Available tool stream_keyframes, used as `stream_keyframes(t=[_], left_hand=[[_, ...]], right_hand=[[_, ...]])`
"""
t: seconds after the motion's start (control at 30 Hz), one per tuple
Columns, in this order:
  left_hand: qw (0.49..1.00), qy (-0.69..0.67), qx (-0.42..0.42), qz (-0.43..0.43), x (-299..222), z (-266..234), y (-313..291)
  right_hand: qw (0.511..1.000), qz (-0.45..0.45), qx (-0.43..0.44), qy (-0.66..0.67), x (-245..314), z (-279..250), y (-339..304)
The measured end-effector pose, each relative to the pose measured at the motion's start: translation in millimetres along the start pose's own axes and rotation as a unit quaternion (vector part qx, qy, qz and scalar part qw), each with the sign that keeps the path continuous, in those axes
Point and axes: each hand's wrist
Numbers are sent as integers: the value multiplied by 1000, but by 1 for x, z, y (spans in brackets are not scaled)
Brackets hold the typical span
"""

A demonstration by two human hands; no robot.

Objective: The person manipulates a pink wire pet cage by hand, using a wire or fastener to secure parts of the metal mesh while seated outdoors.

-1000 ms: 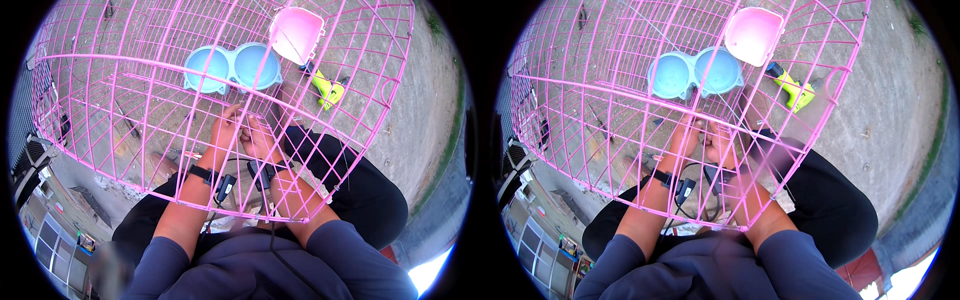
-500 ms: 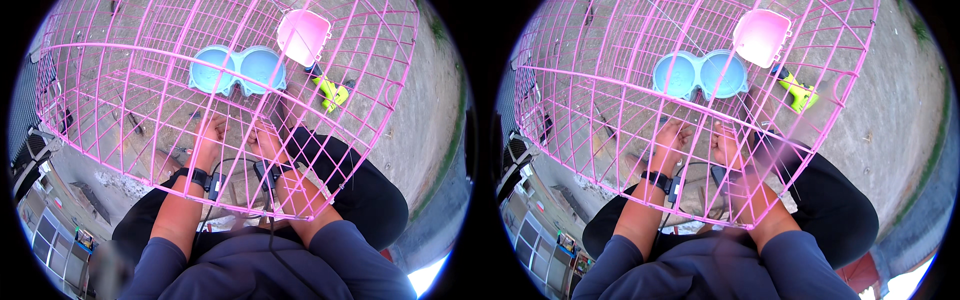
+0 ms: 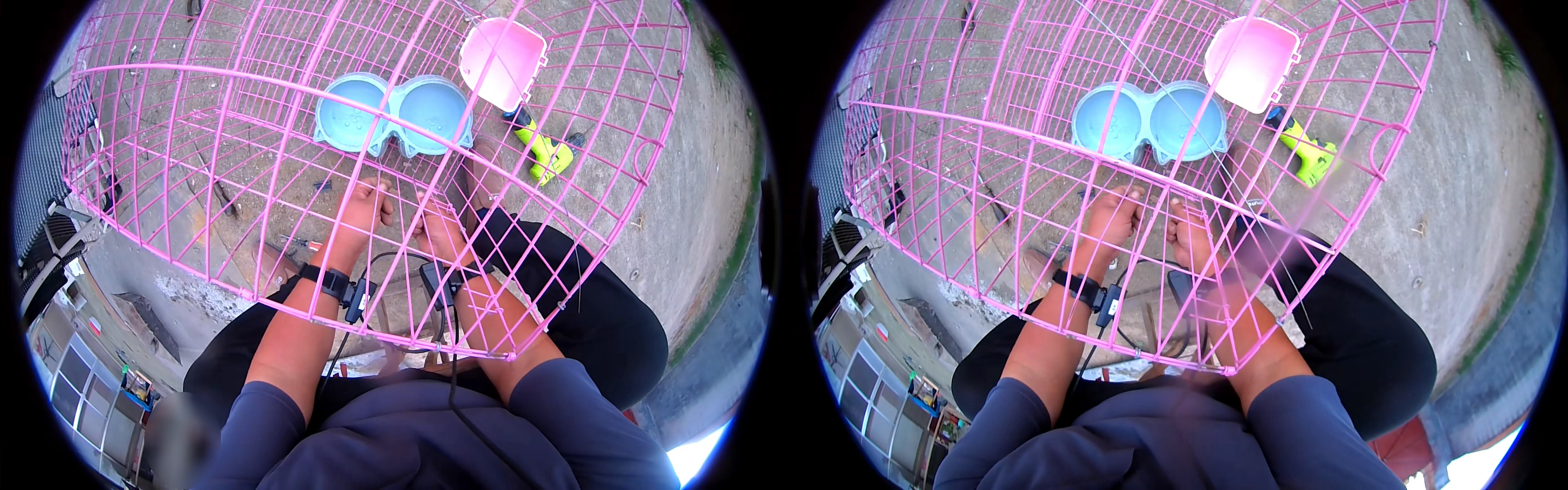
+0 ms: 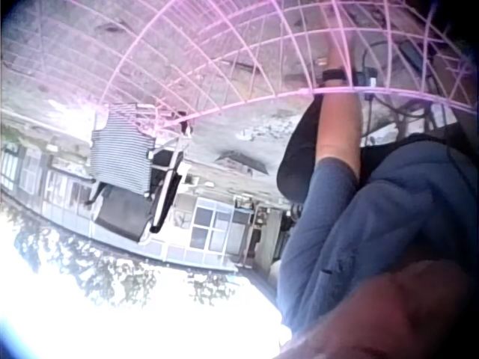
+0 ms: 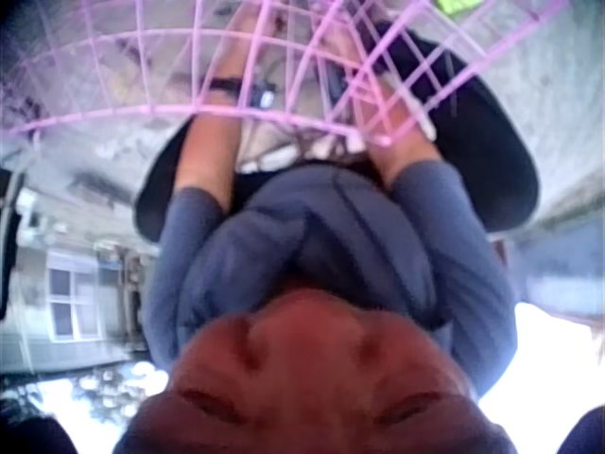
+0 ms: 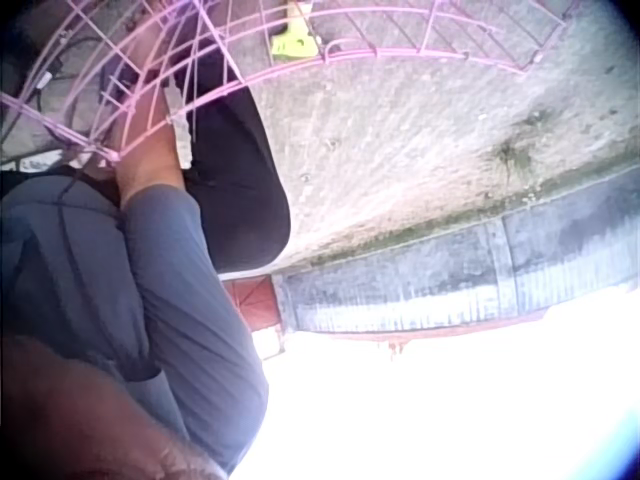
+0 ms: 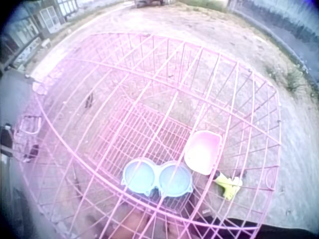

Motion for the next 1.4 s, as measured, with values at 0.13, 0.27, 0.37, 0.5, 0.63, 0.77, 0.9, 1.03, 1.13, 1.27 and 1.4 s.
stream_keyframes(t=[0.13, 0.27, 0.37, 0.5, 0.63, 0.77, 0.9, 1.03, 1.13, 1.27, 1.4], left_hand=[[999, 43, -15, 9, 7, -6, 0], [991, 119, -43, 35, 9, -4, 1], [976, 203, -62, 41, 9, 1, 3], [955, 278, -92, 50, 12, -3, 4], [951, 275, -108, 88, 27, -8, 9], [949, 289, -105, 63, 28, -7, 11], [950, 286, -103, 69, 30, -7, 11], [953, 277, -100, 76, 36, -8, 14], [973, 206, -103, -2, 17, -10, -1], [991, 33, -125, 21, 13, -9, 0], [987, -141, -42, -62, 22, -26, 3]], right_hand=[[999, -6, 35, -24, -6, 4, 3], [999, -5, 25, -34, -9, 7, 2], [998, -1, 61, -31, -5, -2, 5], [997, -6, 60, -43, -8, 3, 4], [994, -42, 41, -91, -11, 9, 1], [991, -66, 23, -118, -13, 8, 2], [988, -70, 21, -133, -13, 9, 3], [989, -71, 9, -133, -12, 10, 2], [991, -61, 15, -122, -19, 9, 7], [992, -71, 21, -106, -9, 13, -2], [993, -69, 27, -93, -10, 11, -1]])
Point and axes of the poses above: each hand's wrist, its own y-axis towards the middle knuckle, its own z-axis out of the palm, x = y × z, and after that the axes turned 1 degree about -z, right-handed
